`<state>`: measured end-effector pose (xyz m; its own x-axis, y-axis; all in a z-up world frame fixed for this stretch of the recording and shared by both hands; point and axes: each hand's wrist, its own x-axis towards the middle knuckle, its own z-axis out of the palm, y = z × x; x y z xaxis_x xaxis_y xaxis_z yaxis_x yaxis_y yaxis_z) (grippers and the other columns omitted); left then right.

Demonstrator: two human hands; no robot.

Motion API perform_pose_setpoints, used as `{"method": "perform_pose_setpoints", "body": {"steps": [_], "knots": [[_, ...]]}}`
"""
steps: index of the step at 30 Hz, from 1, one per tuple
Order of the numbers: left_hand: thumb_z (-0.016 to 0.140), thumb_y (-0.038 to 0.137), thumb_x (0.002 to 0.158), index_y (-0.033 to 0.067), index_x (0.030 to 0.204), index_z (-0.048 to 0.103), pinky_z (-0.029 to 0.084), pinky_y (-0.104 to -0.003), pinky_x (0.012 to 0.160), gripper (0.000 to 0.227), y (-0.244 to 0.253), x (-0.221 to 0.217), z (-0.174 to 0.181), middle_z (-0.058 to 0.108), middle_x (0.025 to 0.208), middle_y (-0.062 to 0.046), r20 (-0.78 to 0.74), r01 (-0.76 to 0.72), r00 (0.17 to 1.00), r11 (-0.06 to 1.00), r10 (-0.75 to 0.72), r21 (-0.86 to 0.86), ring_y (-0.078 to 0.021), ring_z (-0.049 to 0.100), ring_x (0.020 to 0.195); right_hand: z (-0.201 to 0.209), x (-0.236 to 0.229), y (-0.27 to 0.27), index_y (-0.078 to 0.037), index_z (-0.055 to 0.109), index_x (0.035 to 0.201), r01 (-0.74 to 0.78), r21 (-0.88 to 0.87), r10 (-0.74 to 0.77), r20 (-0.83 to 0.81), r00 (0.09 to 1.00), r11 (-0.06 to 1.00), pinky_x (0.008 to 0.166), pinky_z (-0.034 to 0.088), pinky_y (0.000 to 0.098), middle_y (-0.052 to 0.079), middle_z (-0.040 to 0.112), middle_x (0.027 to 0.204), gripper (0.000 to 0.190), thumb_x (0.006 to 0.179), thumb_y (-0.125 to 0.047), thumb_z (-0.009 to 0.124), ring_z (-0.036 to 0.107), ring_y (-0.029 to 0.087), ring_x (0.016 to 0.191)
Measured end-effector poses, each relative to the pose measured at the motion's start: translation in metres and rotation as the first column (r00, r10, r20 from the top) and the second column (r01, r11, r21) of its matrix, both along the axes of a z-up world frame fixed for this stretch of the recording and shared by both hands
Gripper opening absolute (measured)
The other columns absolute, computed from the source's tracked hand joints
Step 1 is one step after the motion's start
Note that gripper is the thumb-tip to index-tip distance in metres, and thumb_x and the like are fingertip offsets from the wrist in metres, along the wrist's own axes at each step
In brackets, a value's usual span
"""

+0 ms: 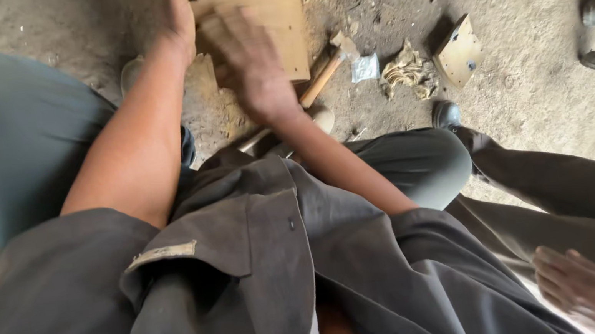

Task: The person sands the surface of a brake shoe lining using a piece of sandpaper held by hand.

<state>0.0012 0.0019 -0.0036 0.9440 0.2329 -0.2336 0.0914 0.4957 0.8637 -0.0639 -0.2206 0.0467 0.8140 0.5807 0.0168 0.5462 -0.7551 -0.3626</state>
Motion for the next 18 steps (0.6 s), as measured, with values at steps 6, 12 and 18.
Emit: {"method": "perform_pose_setpoints", "body": {"steps": [6, 12, 18], "knots": [[0.036, 0.08, 0.094, 0.0021, 0.109, 0.07, 0.049, -0.04, 0.098, 0.087, -0.004, 0.0, -0.001, 0.069, 0.109, -0.008, -0.185, -0.021, 0.982, 0.994, 0.04, 0.104, -0.0199, 0.059, 0.103, 0.008, 0.084, -0.018, -0.014, 0.017, 0.168, 0.223, 0.167, -0.214, -0.069, 0.974, 0.96, 0.134, 0.015, 0.0476, 0.008, 0.019, 0.175, 0.067, 0.103, -0.015, 0.033, 0.017, 0.027, 0.162], [0.035, 0.086, 0.088, 0.005, 0.127, 0.071, 0.048, -0.037, 0.106, 0.097, -0.005, 0.005, -0.01, 0.071, 0.128, -0.01, -0.058, 0.049, 0.997, 0.998, -0.051, -0.041, -0.0199, 0.062, 0.118, 0.002, 0.047, 0.024, -0.018, 0.017, 0.17, 0.141, 0.352, -0.101, -0.13, 0.986, 0.925, 0.141, 0.016, 0.0406, 0.004, 0.022, 0.179, 0.055, 0.117, -0.027, 0.026, 0.015, 0.021, 0.167], [0.035, 0.09, 0.085, -0.003, 0.123, 0.071, 0.052, -0.042, 0.101, 0.107, -0.014, 0.0, 0.017, 0.072, 0.123, -0.018, -0.117, 0.039, 0.993, 0.998, -0.032, 0.057, -0.0236, 0.063, 0.112, 0.003, 0.107, 0.013, -0.013, 0.009, 0.17, 0.031, 0.634, 0.109, -0.181, 0.978, 0.773, 0.139, 0.02, 0.0341, 0.004, 0.01, 0.181, 0.058, 0.117, -0.032, 0.021, 0.01, 0.021, 0.168]]}}
